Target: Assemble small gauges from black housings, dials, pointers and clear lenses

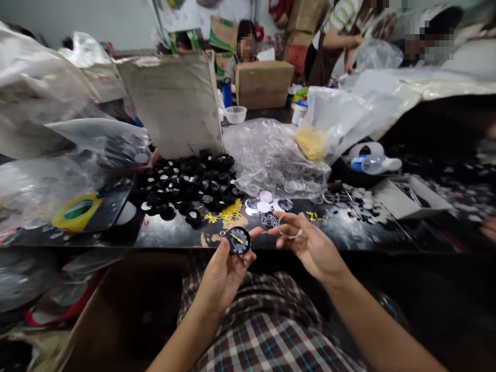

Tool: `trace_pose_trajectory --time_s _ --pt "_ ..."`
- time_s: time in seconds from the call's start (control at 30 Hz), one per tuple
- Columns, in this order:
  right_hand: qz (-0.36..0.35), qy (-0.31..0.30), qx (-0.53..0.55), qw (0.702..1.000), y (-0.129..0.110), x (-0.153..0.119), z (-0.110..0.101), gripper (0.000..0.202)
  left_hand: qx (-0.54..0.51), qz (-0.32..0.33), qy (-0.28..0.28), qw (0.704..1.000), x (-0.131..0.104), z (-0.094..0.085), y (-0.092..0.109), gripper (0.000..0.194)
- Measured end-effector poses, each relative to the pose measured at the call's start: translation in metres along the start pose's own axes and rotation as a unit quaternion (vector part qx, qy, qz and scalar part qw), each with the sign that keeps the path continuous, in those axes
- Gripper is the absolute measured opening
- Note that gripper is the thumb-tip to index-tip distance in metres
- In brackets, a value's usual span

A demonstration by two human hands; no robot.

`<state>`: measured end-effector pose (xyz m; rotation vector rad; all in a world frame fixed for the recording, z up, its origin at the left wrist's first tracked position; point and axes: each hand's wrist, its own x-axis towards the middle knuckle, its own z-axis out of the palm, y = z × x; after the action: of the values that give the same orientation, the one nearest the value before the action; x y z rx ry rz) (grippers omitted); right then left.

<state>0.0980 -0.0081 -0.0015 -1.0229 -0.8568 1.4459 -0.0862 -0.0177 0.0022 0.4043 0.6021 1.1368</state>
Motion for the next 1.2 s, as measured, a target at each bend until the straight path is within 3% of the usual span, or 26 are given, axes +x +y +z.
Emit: trace_pose_trajectory --time_s 0.27,0.4,0.53,0.63,0.7,0.8,0.9,1.03,1.13,1.2 --pt "0.142 0.18 -0.145 0.962 0.013 -0.073 -0.153 0.039 0.11 -0.117 0.037 0.986 0.015 -0.001 -0.034 0.043" --pt "0.206 0.217 -0.191 0.935 0.029 -0.091 -0.196 0.033 0.152 -0.164 0.047 0.974 0.024 0.008 -0.05 0.04" --pt "0.281 0.213 -0.263 0.898 0.07 -0.091 -0.22 0.03 0.181 -0.184 0.044 0.965 0.031 0.013 -0.062 0.036" --pt "0.305 0.194 -0.335 0.87 0.094 -0.092 -0.228 0.023 0.202 -0.192 0.052 0.959 0.039 0.011 -0.069 0.035" --pt "0.286 0.176 -0.377 0.863 0.096 -0.093 -0.225 0.02 0.211 -0.175 0.076 0.959 0.045 0.011 -0.07 0.034" --pt "0.246 0.116 -0.411 0.87 0.075 -0.086 -0.213 0.024 0.219 -0.155 0.112 0.957 0.059 0.015 -0.072 0.036" --pt "0.192 0.02 -0.421 0.886 0.035 -0.061 -0.194 0.031 0.216 -0.146 0.12 0.958 0.076 0.023 -0.077 0.037" --pt "-0.038 -0.031 -0.465 0.884 -0.021 0.01 -0.161 0.028 0.218 -0.116 0.11 0.963 0.093 0.032 -0.083 0.036" --pt "-0.15 0.001 -0.56 0.815 -0.044 0.084 -0.145 0.026 0.212 -0.093 0.138 0.963 0.099 0.034 -0.083 0.034" --pt "-0.153 0.042 -0.623 0.766 -0.048 0.132 -0.14 0.025 0.2 -0.075 0.165 0.963 0.101 0.034 -0.083 0.032"
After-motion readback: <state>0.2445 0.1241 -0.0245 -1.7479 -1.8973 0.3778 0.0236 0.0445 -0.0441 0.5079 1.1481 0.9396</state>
